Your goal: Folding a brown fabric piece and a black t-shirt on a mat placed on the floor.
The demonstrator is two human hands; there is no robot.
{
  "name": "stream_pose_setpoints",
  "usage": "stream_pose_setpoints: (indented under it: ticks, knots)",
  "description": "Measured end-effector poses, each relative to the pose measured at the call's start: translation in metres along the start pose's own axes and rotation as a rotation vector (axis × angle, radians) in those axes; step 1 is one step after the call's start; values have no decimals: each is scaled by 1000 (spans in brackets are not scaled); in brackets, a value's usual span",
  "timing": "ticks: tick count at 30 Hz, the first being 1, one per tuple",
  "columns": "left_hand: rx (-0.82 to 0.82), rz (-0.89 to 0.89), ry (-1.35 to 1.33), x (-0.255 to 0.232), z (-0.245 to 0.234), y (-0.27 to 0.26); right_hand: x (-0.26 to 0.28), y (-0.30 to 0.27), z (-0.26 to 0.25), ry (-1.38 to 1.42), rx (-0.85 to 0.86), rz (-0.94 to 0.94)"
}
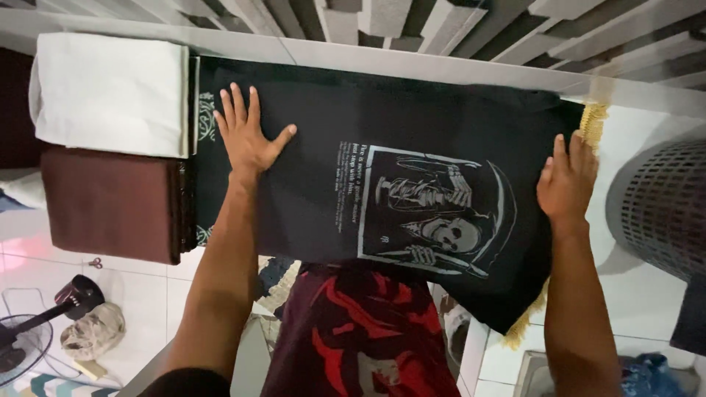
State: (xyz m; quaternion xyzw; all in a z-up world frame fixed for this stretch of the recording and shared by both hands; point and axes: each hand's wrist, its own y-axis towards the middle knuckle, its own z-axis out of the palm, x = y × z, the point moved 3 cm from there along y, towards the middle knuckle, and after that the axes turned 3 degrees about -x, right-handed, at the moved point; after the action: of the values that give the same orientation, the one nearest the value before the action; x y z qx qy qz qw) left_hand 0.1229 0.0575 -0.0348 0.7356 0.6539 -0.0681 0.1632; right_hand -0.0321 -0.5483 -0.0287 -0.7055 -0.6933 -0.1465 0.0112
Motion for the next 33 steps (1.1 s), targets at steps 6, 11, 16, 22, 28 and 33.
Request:
stream_pose_setpoints:
  ticks: [6,11,16,22,28,33]
  knots:
    - [-98,-86,19,7,28,1,124,-13,20,41,-149,48]
    - [-23,106,-118,-87,-12,-79,270,-30,24,151,117,-60]
    - [150,223,-110,-41,-45,-168,242,-47,-29,-44,480,336]
    - [-10,129,-29,63,-63,-201,60,-141,-33,-303,-32,312]
    - [-157,42,-19,54,-65,-225,53,-236,-31,-313,-307,340]
    - [-294,-84,-51,48,-80,-266,100,-300,-23,-183,-362,488]
